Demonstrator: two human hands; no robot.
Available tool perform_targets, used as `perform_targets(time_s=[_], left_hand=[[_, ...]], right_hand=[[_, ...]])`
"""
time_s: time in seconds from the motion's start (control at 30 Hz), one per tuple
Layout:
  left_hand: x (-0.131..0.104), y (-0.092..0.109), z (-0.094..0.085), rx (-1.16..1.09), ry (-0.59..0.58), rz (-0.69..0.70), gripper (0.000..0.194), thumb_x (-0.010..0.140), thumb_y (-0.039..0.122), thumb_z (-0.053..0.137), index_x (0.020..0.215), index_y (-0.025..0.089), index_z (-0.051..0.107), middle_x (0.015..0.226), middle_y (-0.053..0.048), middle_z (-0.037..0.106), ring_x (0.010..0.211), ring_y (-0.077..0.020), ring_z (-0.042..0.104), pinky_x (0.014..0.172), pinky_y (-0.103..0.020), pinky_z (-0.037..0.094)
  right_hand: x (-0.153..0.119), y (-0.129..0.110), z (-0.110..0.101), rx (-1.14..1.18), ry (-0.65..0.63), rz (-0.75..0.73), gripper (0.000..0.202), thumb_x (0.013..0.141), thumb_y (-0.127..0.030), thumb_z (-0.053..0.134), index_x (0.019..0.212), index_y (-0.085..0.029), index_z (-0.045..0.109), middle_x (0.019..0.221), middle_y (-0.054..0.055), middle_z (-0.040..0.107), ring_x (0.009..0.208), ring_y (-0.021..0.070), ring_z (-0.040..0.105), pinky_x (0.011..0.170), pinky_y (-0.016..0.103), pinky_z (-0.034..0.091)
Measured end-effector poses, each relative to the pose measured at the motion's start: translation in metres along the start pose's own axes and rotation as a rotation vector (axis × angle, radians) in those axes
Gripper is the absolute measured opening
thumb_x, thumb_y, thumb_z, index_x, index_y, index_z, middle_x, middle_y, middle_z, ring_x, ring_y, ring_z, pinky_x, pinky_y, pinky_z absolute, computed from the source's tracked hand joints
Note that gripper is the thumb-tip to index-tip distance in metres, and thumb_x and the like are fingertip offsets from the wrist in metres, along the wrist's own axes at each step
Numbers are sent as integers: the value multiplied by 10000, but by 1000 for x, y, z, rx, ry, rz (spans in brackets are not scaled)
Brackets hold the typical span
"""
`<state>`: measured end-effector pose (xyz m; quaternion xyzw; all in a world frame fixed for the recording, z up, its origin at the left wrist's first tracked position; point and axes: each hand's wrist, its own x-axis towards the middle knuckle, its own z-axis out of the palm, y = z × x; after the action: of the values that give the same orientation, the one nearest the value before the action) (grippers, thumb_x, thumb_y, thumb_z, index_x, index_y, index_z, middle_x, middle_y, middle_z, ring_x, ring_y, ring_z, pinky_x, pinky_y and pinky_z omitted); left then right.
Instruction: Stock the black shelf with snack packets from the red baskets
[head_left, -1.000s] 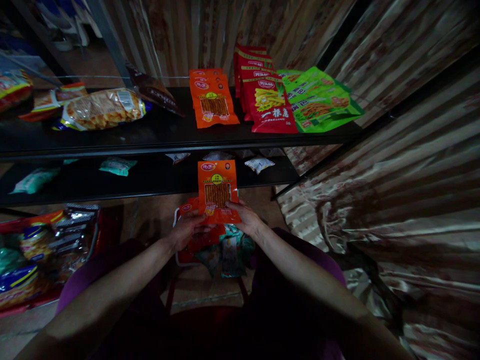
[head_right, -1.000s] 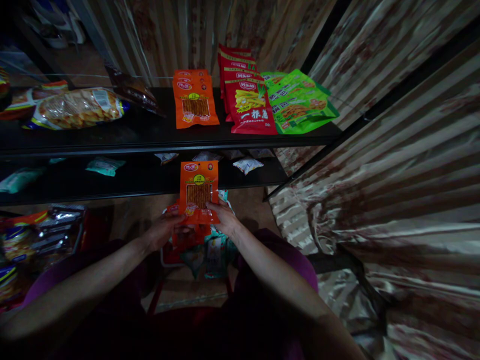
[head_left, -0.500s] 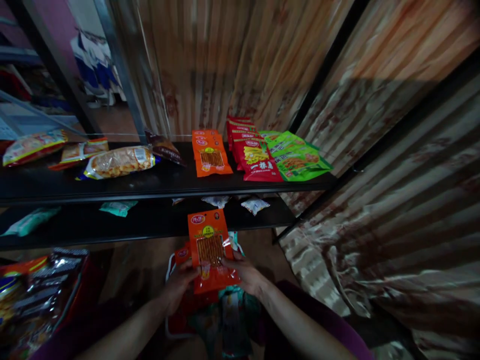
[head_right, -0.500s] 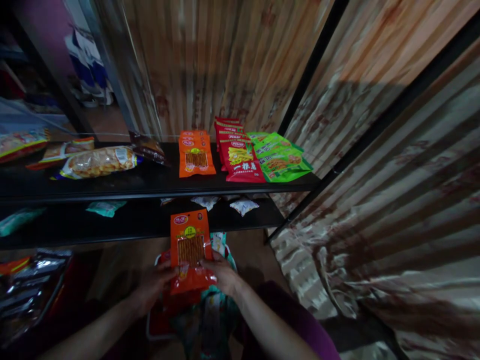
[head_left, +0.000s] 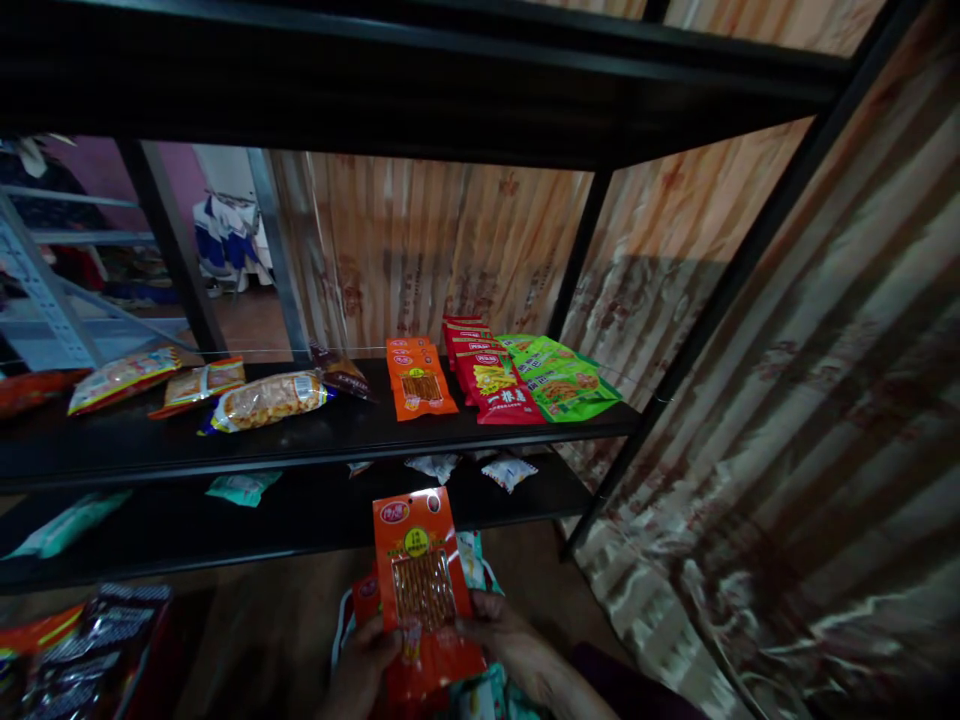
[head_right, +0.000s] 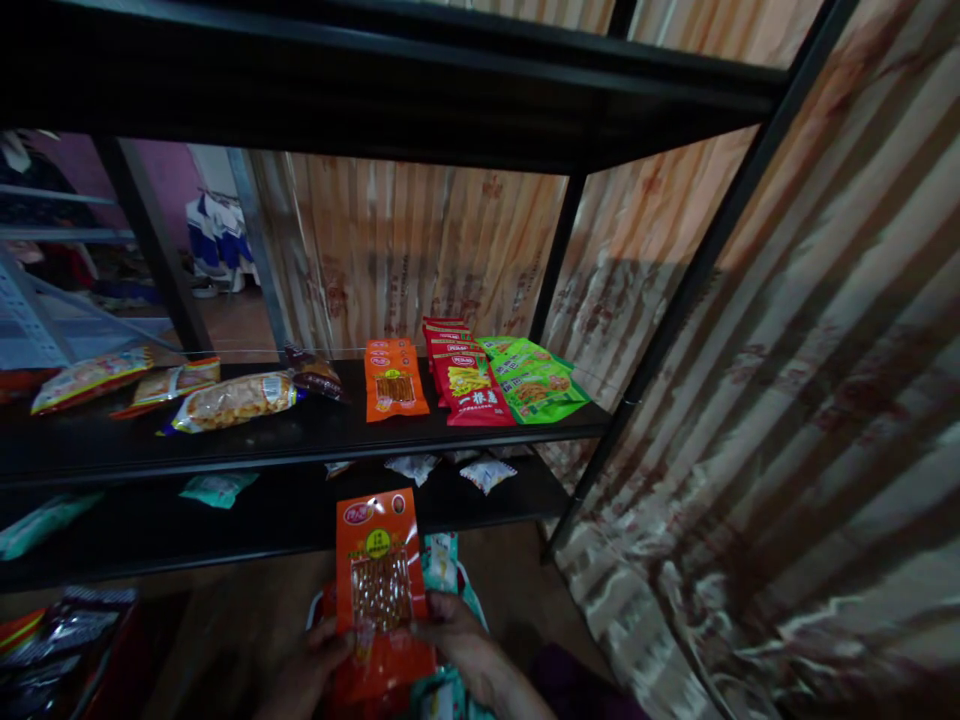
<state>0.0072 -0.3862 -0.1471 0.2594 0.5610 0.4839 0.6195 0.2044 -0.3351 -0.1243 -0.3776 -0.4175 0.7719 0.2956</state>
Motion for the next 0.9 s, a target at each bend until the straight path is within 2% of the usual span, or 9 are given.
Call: perform_targets(time_s=[0.1, 0.27, 0.4, 0.5, 0.6, 0.7, 0.83, 0.9], left_hand=[[-15, 14, 3, 95, 18, 63, 412, 454, 580, 754, 699, 250, 725, 761, -47, 726, 872, -317, 660, 878, -442, 477], [-44, 33, 12, 224, 27, 124, 337, 553, 558, 697, 693, 251, 703, 658, -16, 687, 867, -296, 647, 862, -406, 478], [-60, 44, 17, 247, 15, 125, 350, 576, 524, 698, 732, 210, 697, 780, -40, 717, 899, -283, 643, 859, -374, 480], [-61, 59, 21, 229, -1, 138, 352, 623, 495, 685, 801, 192, 694, 812, -50, 719, 908, -270, 648, 854, -358, 482], [-52, 85, 27, 198, -10, 163, 345, 656, 457, 678, 864, 182, 682, 833, -52, 722, 920, -257, 653, 855, -347, 483], [-33, 120, 37, 172, -42, 221, 323, 682, 391, 668, 912, 164, 670, 865, -59, 726, 858, -238, 664, 789, -331, 504], [6, 177, 54, 164, -44, 364, 215, 743, 247, 605, 934, 159, 650, 839, -41, 728, 791, -199, 675, 735, -297, 521], [30, 206, 64, 145, -9, 396, 236, 737, 157, 595, 972, 158, 624, 809, -32, 729, 757, -184, 680, 732, -292, 530]], right_hand=[[-14, -5, 5, -66, -16, -54, 436, 560, -453, 827, 873, -164, 735, 847, 82, 726, 910, 278, 678, 918, 420, 459], [-36, -9, 17, -121, -19, -140, 481, 600, -531, 787, 908, -166, 726, 861, 72, 722, 854, 256, 677, 917, 431, 454], [-49, -15, 25, -158, 1, -180, 448, 641, -536, 753, 910, -179, 716, 858, 52, 709, 880, 246, 660, 904, 407, 457], [-48, -29, 26, -228, 48, -224, 416, 674, -548, 717, 876, -185, 705, 819, 33, 692, 814, 220, 640, 840, 372, 474], [-34, -55, 22, -371, 133, -324, 402, 728, -560, 653, 822, -172, 694, 791, 26, 663, 737, 183, 593, 738, 315, 467], [-7, -92, 19, -448, 173, -438, 379, 767, -531, 607, 820, -162, 676, 749, 9, 630, 700, 151, 548, 674, 265, 436], [44, -148, 18, -548, 266, -559, 281, 731, -453, 612, 687, -175, 596, 621, -38, 543, 606, 115, 475, 573, 219, 377], [71, -175, 16, -590, 321, -591, 229, 739, -404, 572, 707, -177, 580, 621, -43, 543, 588, 110, 469, 557, 212, 368]])
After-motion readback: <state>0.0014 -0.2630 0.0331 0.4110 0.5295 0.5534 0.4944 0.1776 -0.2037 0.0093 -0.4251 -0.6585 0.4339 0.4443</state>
